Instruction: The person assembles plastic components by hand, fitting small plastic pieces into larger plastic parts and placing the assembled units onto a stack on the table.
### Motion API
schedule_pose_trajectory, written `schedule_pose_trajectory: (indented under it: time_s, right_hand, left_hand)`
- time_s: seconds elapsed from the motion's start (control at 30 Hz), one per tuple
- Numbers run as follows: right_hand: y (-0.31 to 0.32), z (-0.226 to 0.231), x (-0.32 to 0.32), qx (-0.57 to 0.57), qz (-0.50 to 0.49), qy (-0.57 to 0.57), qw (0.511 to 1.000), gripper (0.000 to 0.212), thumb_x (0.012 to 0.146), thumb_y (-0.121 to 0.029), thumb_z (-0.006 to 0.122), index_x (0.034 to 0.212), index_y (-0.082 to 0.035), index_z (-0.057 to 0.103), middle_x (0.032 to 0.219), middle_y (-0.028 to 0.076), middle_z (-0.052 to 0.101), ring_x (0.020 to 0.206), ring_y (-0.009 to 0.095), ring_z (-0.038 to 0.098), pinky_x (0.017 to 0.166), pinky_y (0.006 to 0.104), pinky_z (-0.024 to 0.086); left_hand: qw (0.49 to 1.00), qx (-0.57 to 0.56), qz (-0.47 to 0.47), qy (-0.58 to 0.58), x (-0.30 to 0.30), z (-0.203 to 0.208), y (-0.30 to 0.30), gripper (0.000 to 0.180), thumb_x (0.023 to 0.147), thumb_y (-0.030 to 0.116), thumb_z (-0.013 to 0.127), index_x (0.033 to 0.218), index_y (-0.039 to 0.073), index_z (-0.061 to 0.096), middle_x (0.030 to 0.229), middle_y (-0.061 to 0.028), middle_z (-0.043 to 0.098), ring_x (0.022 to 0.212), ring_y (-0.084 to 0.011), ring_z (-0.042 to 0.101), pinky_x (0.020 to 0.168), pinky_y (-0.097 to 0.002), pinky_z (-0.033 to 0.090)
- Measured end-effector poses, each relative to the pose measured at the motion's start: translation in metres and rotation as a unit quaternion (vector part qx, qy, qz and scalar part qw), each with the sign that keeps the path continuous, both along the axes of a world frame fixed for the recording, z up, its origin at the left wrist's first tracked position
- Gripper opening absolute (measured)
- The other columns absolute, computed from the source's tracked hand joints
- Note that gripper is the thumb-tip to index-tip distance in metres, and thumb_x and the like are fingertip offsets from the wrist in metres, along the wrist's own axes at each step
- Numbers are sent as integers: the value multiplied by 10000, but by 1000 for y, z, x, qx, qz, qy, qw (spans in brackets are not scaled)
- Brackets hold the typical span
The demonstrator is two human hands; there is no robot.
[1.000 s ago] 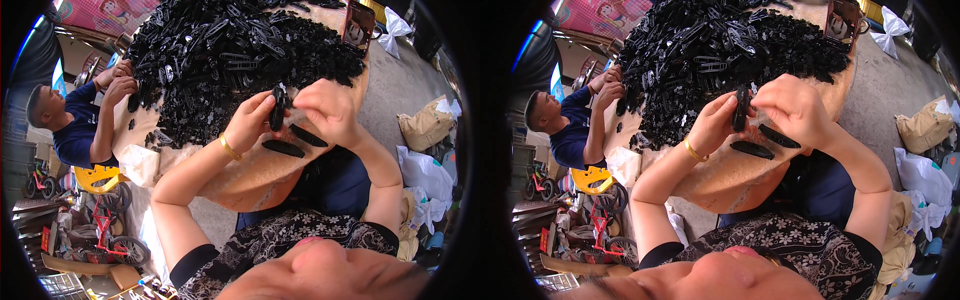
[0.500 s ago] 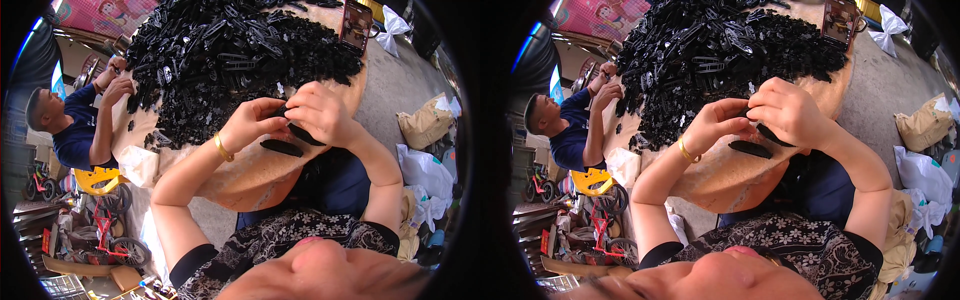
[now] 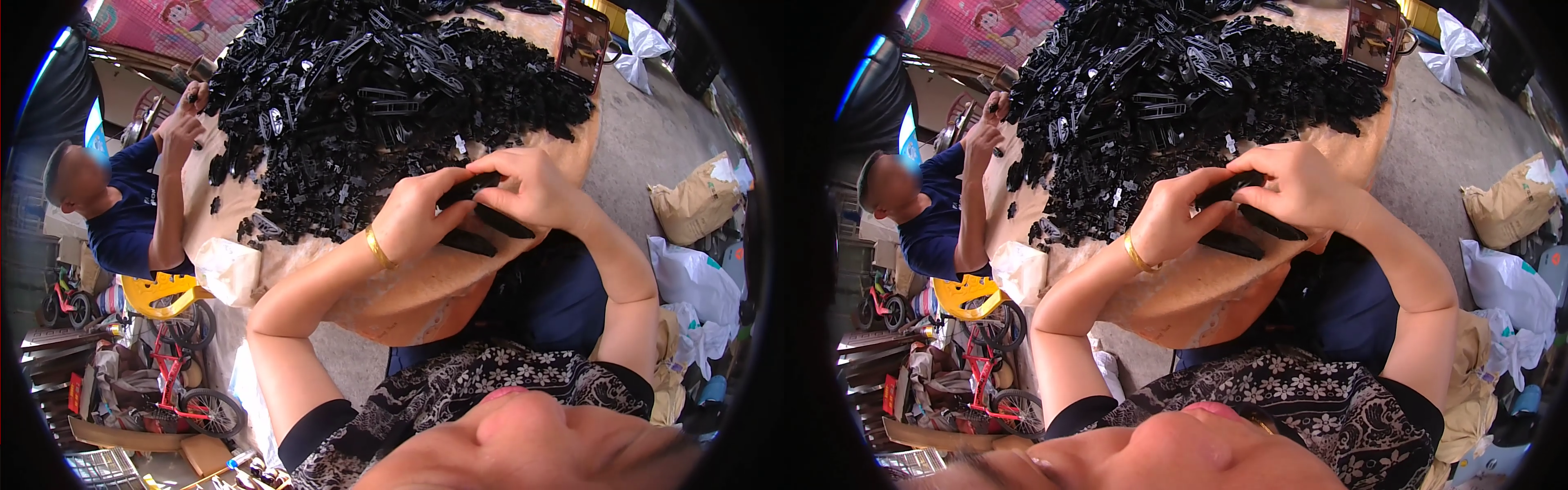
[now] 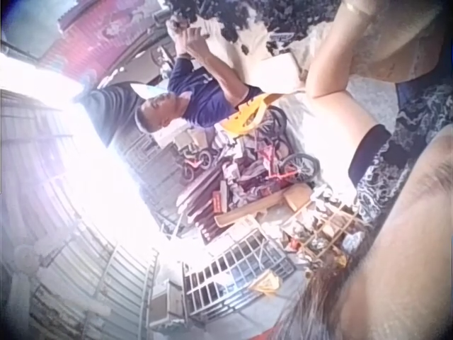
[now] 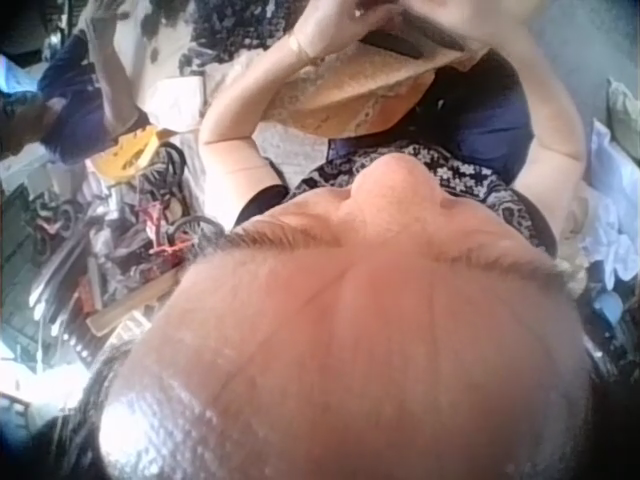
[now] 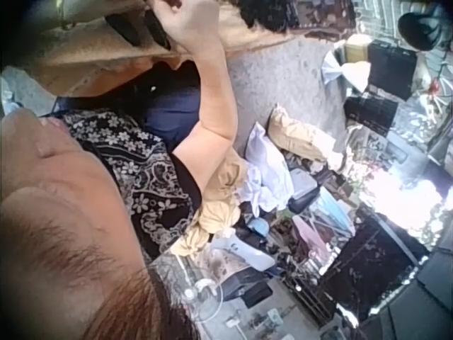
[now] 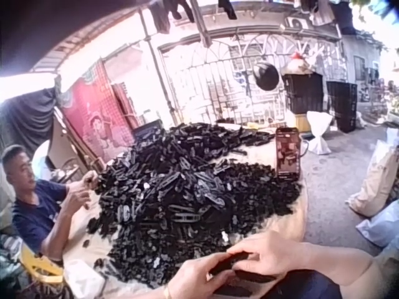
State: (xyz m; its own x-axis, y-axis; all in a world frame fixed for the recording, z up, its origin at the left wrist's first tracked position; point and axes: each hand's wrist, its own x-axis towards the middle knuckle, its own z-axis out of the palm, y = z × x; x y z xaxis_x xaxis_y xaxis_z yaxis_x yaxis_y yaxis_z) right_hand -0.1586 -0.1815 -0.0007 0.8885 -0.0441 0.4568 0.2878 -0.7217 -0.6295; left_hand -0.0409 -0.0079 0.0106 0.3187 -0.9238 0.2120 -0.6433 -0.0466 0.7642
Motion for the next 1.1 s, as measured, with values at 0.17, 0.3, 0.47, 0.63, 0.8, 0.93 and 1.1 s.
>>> schedule_pose_trajectory:
  time_s: [0.17, 0.3, 0.47, 0.63, 0.8, 0.93, 1.1]
  right_hand:
    - [-15, 4, 2, -28, 110, 104, 988, 226, 764, -189, 695, 908, -17, 671, 791, 113, 619, 677, 228, 604, 630, 323, 476]
    - [-8, 6, 4, 39, 85, 132, 987, 210, 789, -209, 681, 889, -25, 673, 771, 101, 608, 665, 211, 588, 614, 313, 464]
    - [-3, -6, 13, -69, -41, 17, 997, 193, 769, -137, 674, 941, -51, 652, 838, 68, 571, 757, 239, 579, 668, 338, 473]
    - [-6, -18, 21, -137, -16, -17, 990, 170, 743, -100, 664, 904, -56, 631, 839, 71, 572, 783, 255, 572, 675, 353, 475]
    - [-6, -20, 24, -162, -24, -42, 986, 115, 737, -71, 650, 828, -39, 588, 813, 81, 571, 800, 268, 565, 666, 358, 473]
    - [-6, -17, 23, -130, -49, -68, 988, 108, 754, -60, 645, 832, -35, 576, 791, 85, 572, 763, 256, 577, 648, 340, 479]
    - [-2, 1, 13, 86, -81, -91, 989, 81, 794, -21, 628, 869, -22, 597, 820, 73, 600, 696, 184, 601, 591, 278, 484]
  left_hand:
    - [918, -155, 105, -349, 45, 1, -9, 163, 723, 19, 625, 874, 72, 656, 868, -88, 589, 799, -278, 532, 709, -351, 474]
    - [848, -112, 161, -493, 84, 0, -10, 400, 761, 12, 603, 1157, 66, 571, 1146, -122, 555, 1082, -326, 494, 923, -379, 408]
    - [900, -65, 113, -415, 104, -11, -13, 379, 754, 73, 639, 1126, 66, 573, 1050, -86, 611, 1030, -273, 538, 949, -399, 381]
    - [900, -106, 158, -392, 91, -8, -11, 372, 736, 45, 659, 1099, 50, 581, 990, -90, 622, 950, -262, 572, 860, -374, 445]
    - [955, -168, 243, -12, 62, 4, -12, 395, 819, -24, 562, 1198, 15, 455, 981, -93, 592, 949, -167, 600, 785, -313, 534]
    - [906, -172, 106, 373, 47, 1, -8, 442, 827, -58, 475, 1245, 12, 349, 1103, -155, 531, 1005, -294, 594, 855, -411, 529]
    - [864, -65, 32, 498, 22, -10, -7, 311, 866, -7, 534, 1162, 30, 447, 1109, -149, 585, 1053, -249, 579, 927, -384, 487]
